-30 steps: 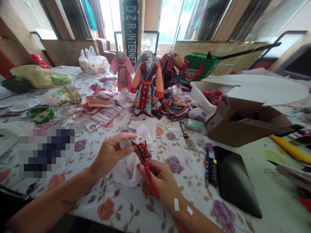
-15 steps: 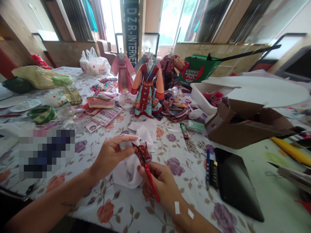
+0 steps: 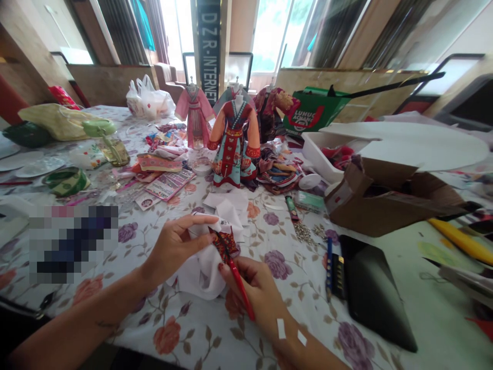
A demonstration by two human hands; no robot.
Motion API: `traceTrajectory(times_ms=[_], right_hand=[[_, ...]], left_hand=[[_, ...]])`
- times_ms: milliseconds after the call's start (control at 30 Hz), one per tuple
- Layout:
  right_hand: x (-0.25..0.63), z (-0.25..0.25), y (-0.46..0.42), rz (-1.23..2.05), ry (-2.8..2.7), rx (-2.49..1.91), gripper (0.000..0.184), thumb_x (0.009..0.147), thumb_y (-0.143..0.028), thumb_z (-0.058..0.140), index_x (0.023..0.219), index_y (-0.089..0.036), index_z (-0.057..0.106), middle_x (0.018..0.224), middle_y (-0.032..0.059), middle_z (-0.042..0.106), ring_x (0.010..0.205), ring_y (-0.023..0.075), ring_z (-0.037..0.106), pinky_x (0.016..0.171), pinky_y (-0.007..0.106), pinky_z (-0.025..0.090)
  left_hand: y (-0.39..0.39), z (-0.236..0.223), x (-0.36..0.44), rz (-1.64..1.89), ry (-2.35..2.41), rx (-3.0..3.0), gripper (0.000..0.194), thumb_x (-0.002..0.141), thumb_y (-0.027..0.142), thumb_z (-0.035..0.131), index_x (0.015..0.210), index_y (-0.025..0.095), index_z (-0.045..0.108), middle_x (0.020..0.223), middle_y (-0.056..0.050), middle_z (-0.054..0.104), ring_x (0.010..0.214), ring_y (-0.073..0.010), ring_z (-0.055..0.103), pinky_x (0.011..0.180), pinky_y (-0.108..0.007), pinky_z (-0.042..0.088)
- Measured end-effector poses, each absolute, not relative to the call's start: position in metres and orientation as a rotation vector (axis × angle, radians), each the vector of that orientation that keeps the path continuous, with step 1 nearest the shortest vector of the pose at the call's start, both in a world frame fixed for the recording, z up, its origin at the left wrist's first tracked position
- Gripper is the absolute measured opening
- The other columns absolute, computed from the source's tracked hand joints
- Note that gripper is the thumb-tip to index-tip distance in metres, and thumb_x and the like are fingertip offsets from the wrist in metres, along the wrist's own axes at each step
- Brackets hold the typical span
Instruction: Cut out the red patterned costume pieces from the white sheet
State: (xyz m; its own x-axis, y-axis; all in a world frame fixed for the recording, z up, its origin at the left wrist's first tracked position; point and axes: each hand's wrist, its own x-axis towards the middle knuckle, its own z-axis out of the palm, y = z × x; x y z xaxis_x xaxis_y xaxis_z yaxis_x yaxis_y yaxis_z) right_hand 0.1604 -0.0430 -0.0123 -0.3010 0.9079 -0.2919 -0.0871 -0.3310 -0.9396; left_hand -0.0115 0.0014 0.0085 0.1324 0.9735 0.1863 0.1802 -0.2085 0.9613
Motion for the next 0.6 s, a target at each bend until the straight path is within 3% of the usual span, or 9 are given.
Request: traceTrajectory(times_ms=[100,433,600], right_hand=[[0.16,-0.01,-0.043,1.742,-1.134,-1.173,0.043,0.074,-0.047,0.071,0.056,-0.019,0.044,0.036,-0.0097,0.034,0.032,0.0085,0.041,0.037,0.021,0.038],[0.162,-0.019,-0.043,1.775,-1.102,-1.142,0.042,0.073,-0.046,0.072,0.057,-0.019,0.044,0.036,-0.0087,0.039,0.034,0.0097,0.044,0.038,0.023,0.039],[0.162,-0.024,-0.043,1.778,-1.072,-1.11,0.041,0.073,-0.045,0.073,0.057,-0.019,0.045,0.036,-0.0092,0.038,0.033,0.0094,0.042,0.037,0.024,0.04]], left_hand=[[0.001,0.008,-0.012,1.162,1.153,1.56,0.027,0.075,0.02,0.067,0.102,0.02,0.072,0.099,-0.004,0.073,0.086,-0.0173,0.063,0.073,-0.025,0.048],[0.002,0.009,-0.012,1.119,1.207,1.609,0.028,0.075,0.019,0.066,0.102,0.021,0.072,0.098,-0.003,0.073,0.077,-0.0146,0.062,0.066,-0.023,0.046],[0.002,0.009,-0.011,1.134,1.156,1.655,0.027,0.076,0.017,0.065,0.102,0.021,0.072,0.098,-0.002,0.073,0.086,-0.0149,0.063,0.075,-0.023,0.046]])
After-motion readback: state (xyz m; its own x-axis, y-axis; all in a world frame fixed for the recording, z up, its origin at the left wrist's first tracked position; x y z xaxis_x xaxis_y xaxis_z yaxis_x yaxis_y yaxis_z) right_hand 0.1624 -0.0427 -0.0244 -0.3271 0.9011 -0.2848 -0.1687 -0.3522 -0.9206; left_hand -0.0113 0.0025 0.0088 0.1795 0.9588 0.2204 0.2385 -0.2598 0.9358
